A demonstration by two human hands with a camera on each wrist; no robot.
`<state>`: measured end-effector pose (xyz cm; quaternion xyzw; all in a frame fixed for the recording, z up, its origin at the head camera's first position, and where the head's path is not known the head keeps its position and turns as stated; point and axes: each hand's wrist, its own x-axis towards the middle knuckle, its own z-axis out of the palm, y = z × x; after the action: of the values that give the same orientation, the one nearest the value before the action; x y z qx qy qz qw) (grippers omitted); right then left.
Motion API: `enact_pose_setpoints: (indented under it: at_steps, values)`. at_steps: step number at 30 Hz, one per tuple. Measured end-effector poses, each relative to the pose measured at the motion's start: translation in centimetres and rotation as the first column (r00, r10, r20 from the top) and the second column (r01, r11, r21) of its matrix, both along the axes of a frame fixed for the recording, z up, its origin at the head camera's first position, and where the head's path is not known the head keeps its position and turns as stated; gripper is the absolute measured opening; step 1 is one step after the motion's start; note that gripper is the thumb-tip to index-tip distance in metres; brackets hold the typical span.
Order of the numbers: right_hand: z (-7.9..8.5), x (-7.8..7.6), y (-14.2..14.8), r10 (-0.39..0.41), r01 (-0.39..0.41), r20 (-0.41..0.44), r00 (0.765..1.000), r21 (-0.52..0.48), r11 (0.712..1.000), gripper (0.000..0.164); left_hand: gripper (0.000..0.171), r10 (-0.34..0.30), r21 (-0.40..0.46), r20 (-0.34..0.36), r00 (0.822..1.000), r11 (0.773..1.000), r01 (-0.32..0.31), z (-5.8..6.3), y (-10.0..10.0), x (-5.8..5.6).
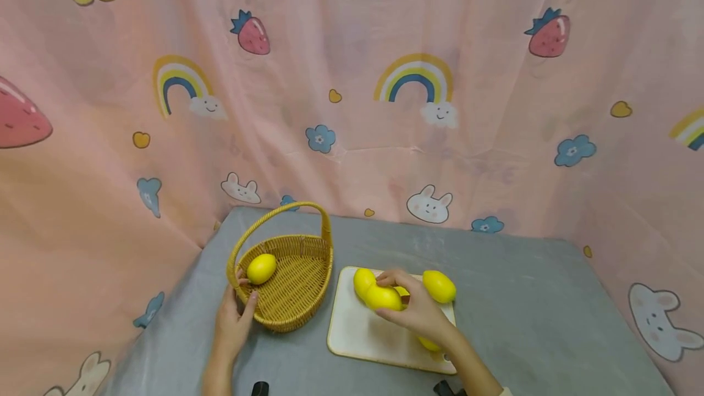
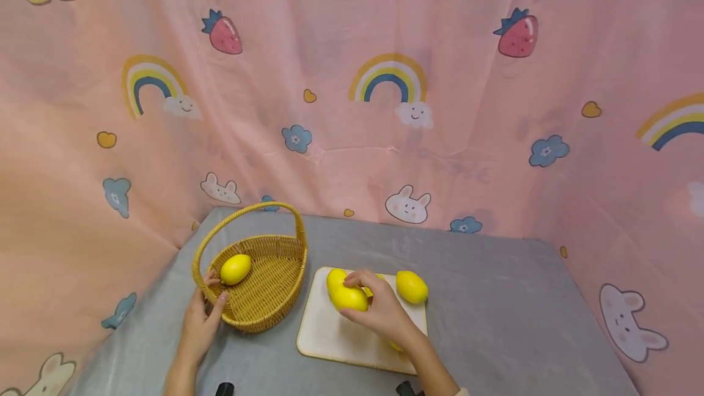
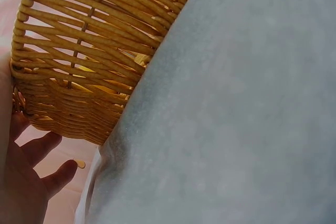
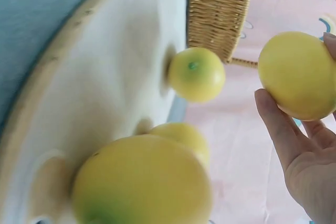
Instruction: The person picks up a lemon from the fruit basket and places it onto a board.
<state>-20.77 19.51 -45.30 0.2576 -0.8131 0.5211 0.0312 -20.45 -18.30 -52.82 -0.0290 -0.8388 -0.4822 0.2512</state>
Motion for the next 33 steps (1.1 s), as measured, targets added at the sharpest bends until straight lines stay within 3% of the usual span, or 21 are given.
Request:
enact_pose_setpoints:
  at_steps: [8, 11, 15, 18, 23, 33]
  values:
    - [-2.1, 1.3, 1.5, -0.015, 0.02, -0.074, 0.997, 0.064, 0.998, 0.036, 0.035, -0.003, 0.005, -0.003, 1.0, 1.0, 0.003, -0.2, 0.0, 0.0]
    - [-3.1, 1.7, 1.9, -0.005, 0.018, -0.136, 0.991, 0.092, 0.996, 0.038, 0.036, -0.004, 0.005, -0.015, 1.0, 1.0, 0.004, -0.2, 0.1, 0.0]
    - [-3.9, 2.1, 2.2, 0.006, 0.035, -0.262, 0.965, 0.151, 0.988, 0.041, 0.036, -0.005, 0.006, -0.018, 1.0, 1.0, 0.005, -0.2, 0.1, 0.0]
    - [-4.1, 2.3, 2.2, -0.006, 0.076, -0.327, 0.945, 0.204, 0.976, 0.043, 0.035, -0.01, 0.01, -0.012, 1.0, 1.0, 0.01, -0.3, 0.0, 0.0]
    - [-4.1, 2.5, 2.0, -0.012, 0.118, -0.362, 0.932, 0.273, 0.955, 0.041, 0.033, -0.012, 0.007, -0.003, 1.0, 1.0, 0.012, -0.3, -0.1, 0.1]
    - [-4.2, 2.9, 1.6, 0.042, 0.108, -0.433, 0.9, 0.317, 0.942, 0.044, 0.036, -0.006, 0.001, -0.009, 1.0, 1.0, 0.006, -0.2, 0.1, 0.0]
